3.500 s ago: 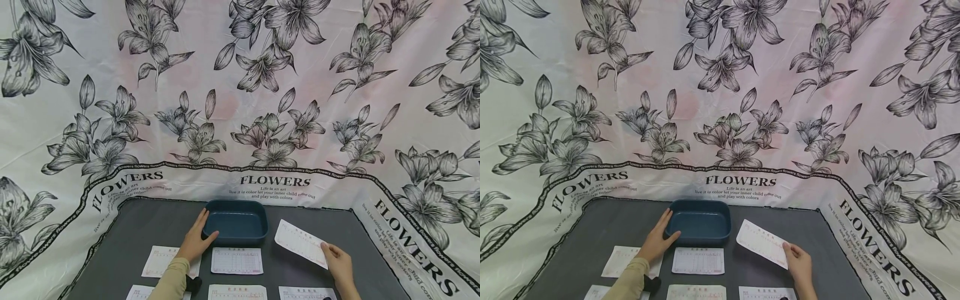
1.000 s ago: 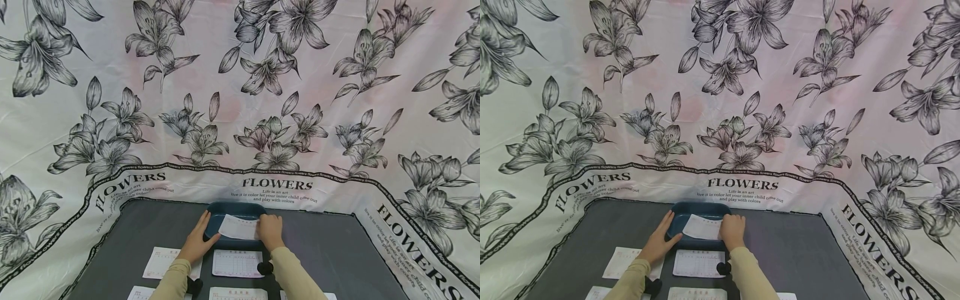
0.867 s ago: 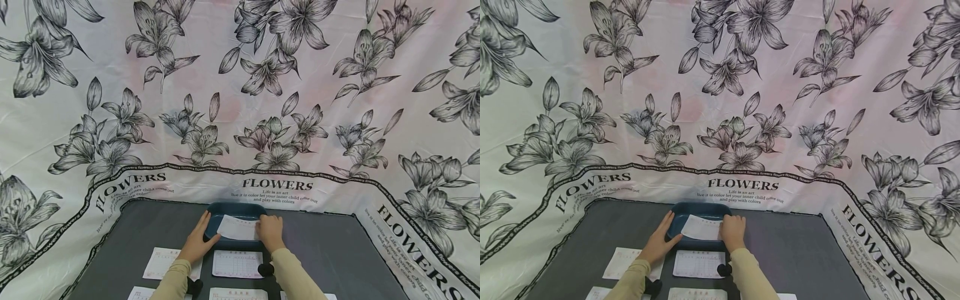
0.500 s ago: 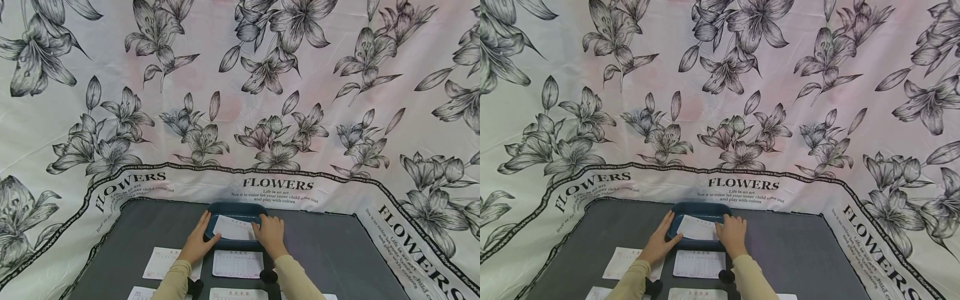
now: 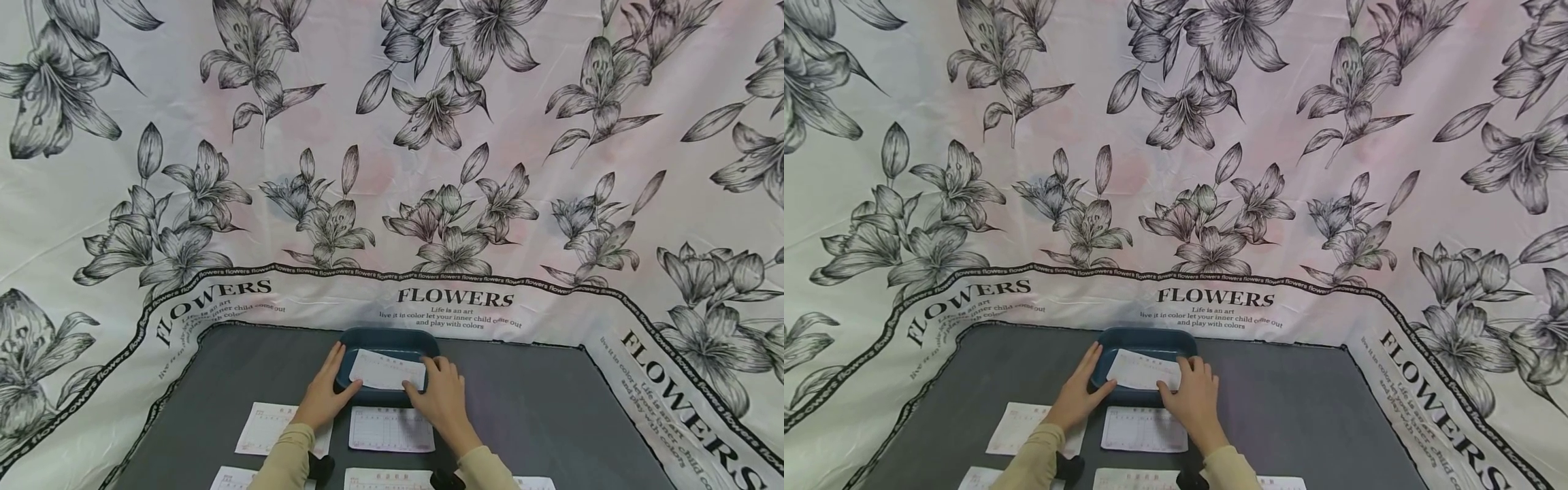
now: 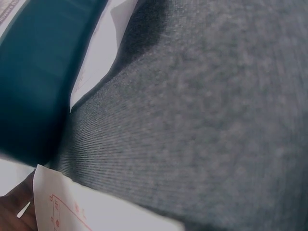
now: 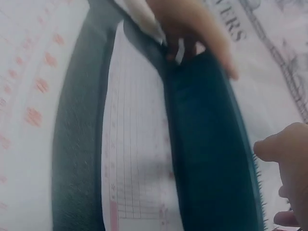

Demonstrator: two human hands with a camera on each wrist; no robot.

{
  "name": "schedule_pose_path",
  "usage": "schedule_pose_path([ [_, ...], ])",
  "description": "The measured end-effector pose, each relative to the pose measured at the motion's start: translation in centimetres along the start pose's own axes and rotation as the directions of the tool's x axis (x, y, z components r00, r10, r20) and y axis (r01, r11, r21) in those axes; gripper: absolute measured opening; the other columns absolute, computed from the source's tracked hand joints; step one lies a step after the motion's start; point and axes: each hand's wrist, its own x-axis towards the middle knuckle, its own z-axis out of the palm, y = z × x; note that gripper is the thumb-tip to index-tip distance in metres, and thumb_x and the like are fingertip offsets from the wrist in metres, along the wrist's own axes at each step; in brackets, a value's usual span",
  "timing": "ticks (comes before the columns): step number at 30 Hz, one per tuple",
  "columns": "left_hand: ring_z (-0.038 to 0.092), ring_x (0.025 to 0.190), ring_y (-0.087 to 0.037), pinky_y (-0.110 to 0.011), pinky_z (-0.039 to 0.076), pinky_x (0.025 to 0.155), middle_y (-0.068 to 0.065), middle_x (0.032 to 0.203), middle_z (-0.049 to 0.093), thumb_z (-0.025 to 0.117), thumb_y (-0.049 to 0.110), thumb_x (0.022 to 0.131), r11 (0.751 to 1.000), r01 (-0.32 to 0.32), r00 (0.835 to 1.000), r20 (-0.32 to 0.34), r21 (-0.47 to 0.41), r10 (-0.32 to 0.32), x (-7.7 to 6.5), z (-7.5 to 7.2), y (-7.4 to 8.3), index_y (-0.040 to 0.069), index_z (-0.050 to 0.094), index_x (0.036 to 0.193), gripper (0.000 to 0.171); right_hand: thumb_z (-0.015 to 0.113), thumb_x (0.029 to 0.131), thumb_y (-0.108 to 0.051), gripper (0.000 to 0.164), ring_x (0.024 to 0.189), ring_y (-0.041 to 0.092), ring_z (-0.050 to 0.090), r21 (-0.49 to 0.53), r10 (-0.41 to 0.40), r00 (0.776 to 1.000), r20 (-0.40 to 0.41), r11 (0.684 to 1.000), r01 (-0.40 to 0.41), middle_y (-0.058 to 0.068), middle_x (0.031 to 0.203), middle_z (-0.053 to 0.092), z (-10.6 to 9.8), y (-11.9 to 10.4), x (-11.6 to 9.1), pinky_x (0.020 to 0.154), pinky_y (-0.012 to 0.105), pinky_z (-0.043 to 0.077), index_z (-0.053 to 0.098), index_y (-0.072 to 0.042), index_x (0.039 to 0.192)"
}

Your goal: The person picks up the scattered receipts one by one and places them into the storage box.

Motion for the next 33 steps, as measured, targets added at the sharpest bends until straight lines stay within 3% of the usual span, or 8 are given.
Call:
schedule_pose_path([
  [6, 0.031, 0.146, -0.032, -0.064, 0.032, 0.11, 0.007, 0.166, 0.016, 0.07, 0.051, 0.089, 1.0, 0.0, 1.0, -0.012, -0.023, -0.001, -0.1, 0.2, 0.1, 0.024, 0.025, 0.159, 0.087, 0.079, 0.077, -0.049, 0.063, 0.105, 0.037, 0.057, -0.014, 0.026, 1.0, -0.006, 1.0, -0.027, 0.015, 0.117, 0.061, -2.1, -0.7, -2.1, 0.078, 0.056, 0.047, 0.067, -0.009, 0.124],
  [14, 0.033, 0.145, -0.033, -0.064, 0.034, 0.109, 0.002, 0.166, 0.018, 0.069, 0.051, 0.089, 1.0, -0.005, 1.0, -0.017, 0.006, 0.005, 0.0, 0.4, -0.2, 0.022, 0.025, 0.159, 0.087, 0.077, 0.078, -0.054, 0.069, 0.114, 0.041, 0.053, -0.027, 0.202, 0.976, 0.087, 0.979, -0.2, 0.018, 0.126, 0.06, -4.7, 1.4, -5.5, 0.084, 0.063, 0.045, 0.064, -0.01, 0.13],
  [17, 0.032, 0.146, -0.032, -0.063, 0.033, 0.11, 0.005, 0.166, 0.016, 0.069, 0.051, 0.089, 1.0, 0.002, 1.0, -0.01, -0.001, -0.002, 0.0, 0.3, 0.0, 0.024, 0.024, 0.159, 0.087, 0.074, 0.08, -0.058, 0.074, 0.117, 0.044, 0.051, -0.044, 0.294, 0.944, 0.147, 0.956, -0.291, 0.02, 0.13, 0.058, -5.9, 2.9, -6.8, 0.087, 0.066, 0.043, 0.061, -0.009, 0.134],
  [24, 0.032, 0.146, -0.033, -0.064, 0.033, 0.109, 0.003, 0.166, 0.018, 0.069, 0.052, 0.088, 1.0, 0.001, 1.0, -0.017, -0.003, -0.001, 0.0, 0.5, -0.2, 0.024, 0.024, 0.159, 0.088, 0.067, 0.08, -0.067, 0.087, 0.117, 0.054, 0.047, -0.147, 0.492, 0.838, 0.235, 0.871, -0.47, 0.03, 0.13, 0.054, -8.8, 6.9, -9.6, 0.086, 0.073, 0.039, 0.057, -0.002, 0.135],
  [33, 0.032, 0.146, -0.034, -0.065, 0.033, 0.109, 0.004, 0.166, 0.018, 0.07, 0.052, 0.088, 1.0, -0.001, 1.0, -0.021, -0.012, 0.001, 0.1, 0.4, -0.4, 0.024, 0.025, 0.159, 0.088, 0.071, 0.072, -0.071, 0.099, 0.109, 0.059, 0.046, -0.208, 0.645, 0.749, 0.151, 0.762, -0.614, 0.036, 0.121, 0.054, -9.6, 10.2, -11.6, 0.083, 0.072, 0.041, 0.056, 0.008, 0.13],
])
